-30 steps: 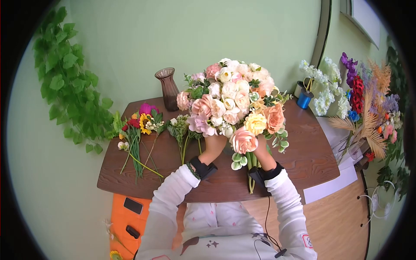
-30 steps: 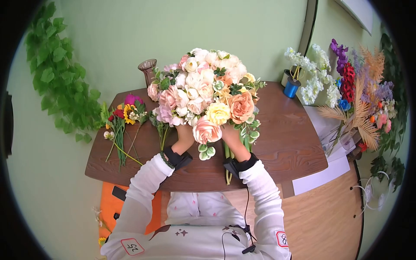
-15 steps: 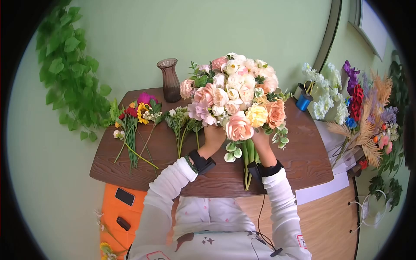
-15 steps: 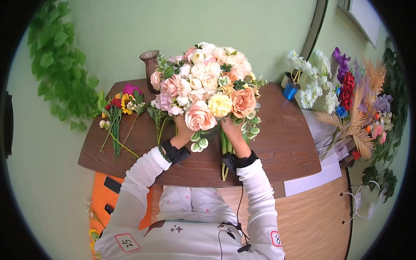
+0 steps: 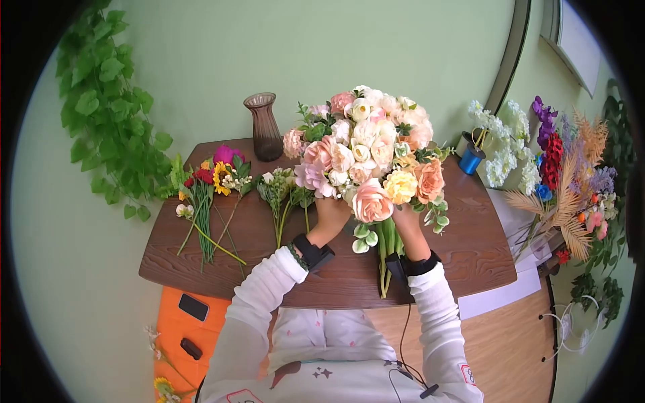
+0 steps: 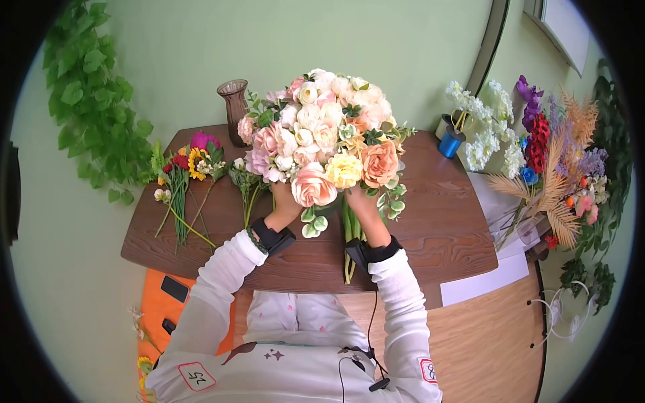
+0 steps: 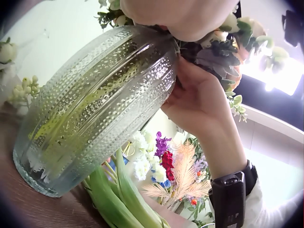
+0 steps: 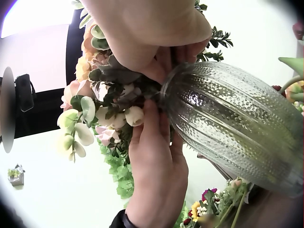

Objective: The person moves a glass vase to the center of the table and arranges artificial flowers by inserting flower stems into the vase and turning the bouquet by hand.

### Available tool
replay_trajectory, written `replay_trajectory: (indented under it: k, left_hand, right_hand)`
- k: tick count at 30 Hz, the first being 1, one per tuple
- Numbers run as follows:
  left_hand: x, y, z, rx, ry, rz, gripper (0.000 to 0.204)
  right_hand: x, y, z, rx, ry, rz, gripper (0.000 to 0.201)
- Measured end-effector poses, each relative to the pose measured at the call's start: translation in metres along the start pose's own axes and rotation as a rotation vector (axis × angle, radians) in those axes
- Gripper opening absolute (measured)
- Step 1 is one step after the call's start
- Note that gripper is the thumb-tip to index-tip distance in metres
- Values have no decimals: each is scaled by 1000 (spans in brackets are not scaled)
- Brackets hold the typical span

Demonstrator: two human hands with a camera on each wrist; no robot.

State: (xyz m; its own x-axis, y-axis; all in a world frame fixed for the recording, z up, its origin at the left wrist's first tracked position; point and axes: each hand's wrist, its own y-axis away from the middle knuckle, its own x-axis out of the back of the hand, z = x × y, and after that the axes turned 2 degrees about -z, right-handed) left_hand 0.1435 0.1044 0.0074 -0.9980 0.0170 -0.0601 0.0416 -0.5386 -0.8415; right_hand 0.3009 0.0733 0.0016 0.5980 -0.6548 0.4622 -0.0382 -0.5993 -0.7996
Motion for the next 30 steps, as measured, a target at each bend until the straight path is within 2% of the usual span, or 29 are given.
replay_trajectory:
  k: [1, 3, 5, 9, 11, 12, 14, 15, 16, 17, 18, 20, 25, 27, 30]
  left_hand:
    - [0, -1, 0, -12, -27, 17, 26]
    - [1, 0, -2, -22, -55, 32, 26]
    - [1, 2, -8, 6, -92, -17, 37]
    - [-2, 7, -16, 20, -53, -6, 35]
    - [-4, 12, -22, 196, 18, -6, 30]
    - [-4, 14, -24, 192, 19, -5, 30]
    - [-3, 13, -22, -207, -153, 26, 34]
    - [-5, 14, -20, -214, -150, 26, 34]
    - [-6, 15, -17, 13, 44, 60, 34]
    - [-7, 14, -15, 242, 238, 90, 34]
    - [-5, 12, -16, 239, 239, 88, 34]
    - [4, 7, -17, 217, 45, -106, 34]
    - [8, 12, -25, 142, -71, -178, 35]
    - [11, 13, -30, 124, -104, -197, 36]
    - [9, 14, -36, 341, -167, -270, 32]
  right_hand:
    - [1, -2, -2, 0, 0, 1, 31]
    - [2, -4, -3, -169, -184, -45, 28]
    - [2, -4, -4, -195, -205, -51, 28]
    - [-2, -2, 4, -198, -242, -45, 28]
    - [-4, -1, 7, -195, -228, -51, 29]
    - [-6, -1, 10, -191, -214, -57, 29]
    - [-11, 0, 15, -150, -210, -1, 30]
    - [-17, 3, 22, -112, -206, 51, 30]
    - [-29, 17, 61, -69, 31, 5, 27]
    - [-28, 15, 60, -68, 32, 11, 27]
    - [-28, 14, 58, -93, -15, 9, 28]
    - [-24, 9, 44, -145, -112, 0, 29]
    - [-13, -2, 8, -272, -367, -27, 31]
    - [-9, -5, 1, -288, -348, -37, 31]
    - [-11, -4, 4, -272, -240, -39, 30]
